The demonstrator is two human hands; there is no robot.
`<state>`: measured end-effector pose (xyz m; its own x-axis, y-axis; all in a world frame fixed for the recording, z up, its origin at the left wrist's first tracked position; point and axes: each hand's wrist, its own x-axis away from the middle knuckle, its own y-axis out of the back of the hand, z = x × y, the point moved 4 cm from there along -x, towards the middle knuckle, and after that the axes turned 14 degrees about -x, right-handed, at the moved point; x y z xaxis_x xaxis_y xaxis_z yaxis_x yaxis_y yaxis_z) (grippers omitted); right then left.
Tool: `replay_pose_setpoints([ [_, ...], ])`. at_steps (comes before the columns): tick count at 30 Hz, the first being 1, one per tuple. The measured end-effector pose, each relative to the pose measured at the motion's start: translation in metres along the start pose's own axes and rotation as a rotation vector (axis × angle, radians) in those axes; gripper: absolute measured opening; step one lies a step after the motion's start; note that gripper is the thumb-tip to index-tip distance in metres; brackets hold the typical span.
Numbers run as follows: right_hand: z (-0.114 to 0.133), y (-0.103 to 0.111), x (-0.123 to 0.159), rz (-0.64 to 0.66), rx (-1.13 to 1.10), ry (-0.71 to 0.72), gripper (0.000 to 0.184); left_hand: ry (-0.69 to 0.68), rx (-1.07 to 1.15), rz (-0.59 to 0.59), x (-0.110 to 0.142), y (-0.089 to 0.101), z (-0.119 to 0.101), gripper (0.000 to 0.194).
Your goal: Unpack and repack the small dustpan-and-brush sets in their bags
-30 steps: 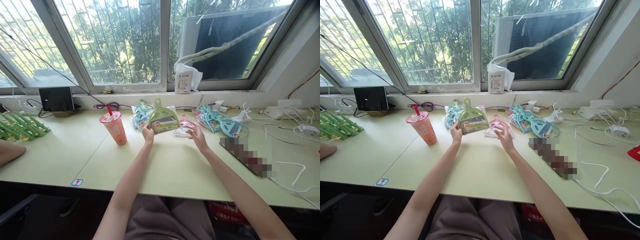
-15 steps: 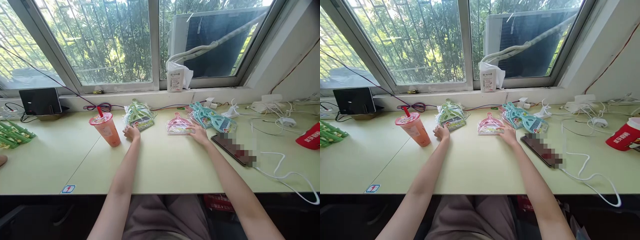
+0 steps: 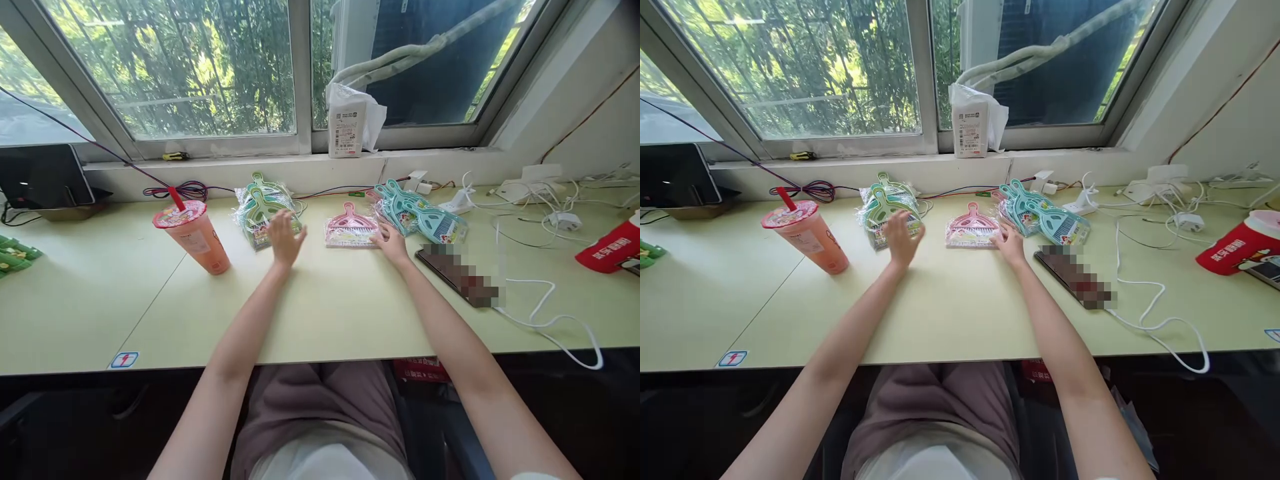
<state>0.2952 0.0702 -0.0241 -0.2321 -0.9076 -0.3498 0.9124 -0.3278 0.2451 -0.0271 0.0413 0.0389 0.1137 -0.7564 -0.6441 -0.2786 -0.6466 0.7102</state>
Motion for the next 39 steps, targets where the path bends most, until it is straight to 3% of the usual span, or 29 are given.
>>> replay_pose_setpoints([
  [3, -0.002, -0.002, -0.002, 0.018, -0.037, -0.05, 0.058, -0.242, 0.138, 0.246, 0.02, -0.028, -0.053, 0.054],
  [6, -0.001, -0.003, -0.003, 0.02, -0.035, -0.056, 0.051, -0.298, 0.185, 0.363, 0.031, -0.051, -0.084, 0.035],
  [9, 0.0, -0.005, -0.003, 0.003, -0.008, -0.061, 0.053, -0.165, 0.223, 0.375, 0.024, -0.066, -0.087, 0.022],
  [12, -0.002, -0.006, -0.004, -0.009, 0.01, -0.087, 0.048, 0.078, 0.283, 0.346, 0.01, -0.076, -0.074, 0.004],
  [14, -0.002, -0.008, -0.005, 0.002, 0.002, -0.098, 0.041, 0.209, 0.343, 0.32, 0.005, -0.078, -0.066, 0.004],
  [17, -0.002, -0.007, -0.006, 0.003, -0.047, -0.121, 0.037, 0.295, 0.425, 0.331, 0.005, -0.078, -0.063, 0.008],
  [21, 0.0, -0.004, -0.004, -0.036, -0.298, -0.244, 0.045, 0.419, 0.548, 0.395, 0.017, -0.068, -0.067, 0.011],
  [24, 0.011, -0.007, 0.001, -0.018, -0.572, -0.306, 0.052, 0.383, 0.583, 0.253, 0.022, -0.047, -0.07, 0.007],
  [27, 0.03, -0.009, 0.007, 0.022, -0.74, -0.241, 0.058, 0.291, 0.541, 0.094, 0.022, -0.017, -0.069, 0.006],
  [33, 0.065, -0.021, 0.027, 0.229, -0.707, -0.183, 0.073, 0.211, 0.523, 0.035, 0.035, 0.026, -0.046, 0.015],
  [37, 0.08, -0.038, 0.045, 0.418, -0.729, -0.16, 0.082, 0.194, 0.55, 0.019, 0.045, 0.032, -0.039, 0.021],
  [39, 0.083, -0.042, 0.049, 0.441, -0.74, -0.111, 0.09, 0.158, 0.556, 0.02, 0.047, 0.033, -0.041, 0.025],
])
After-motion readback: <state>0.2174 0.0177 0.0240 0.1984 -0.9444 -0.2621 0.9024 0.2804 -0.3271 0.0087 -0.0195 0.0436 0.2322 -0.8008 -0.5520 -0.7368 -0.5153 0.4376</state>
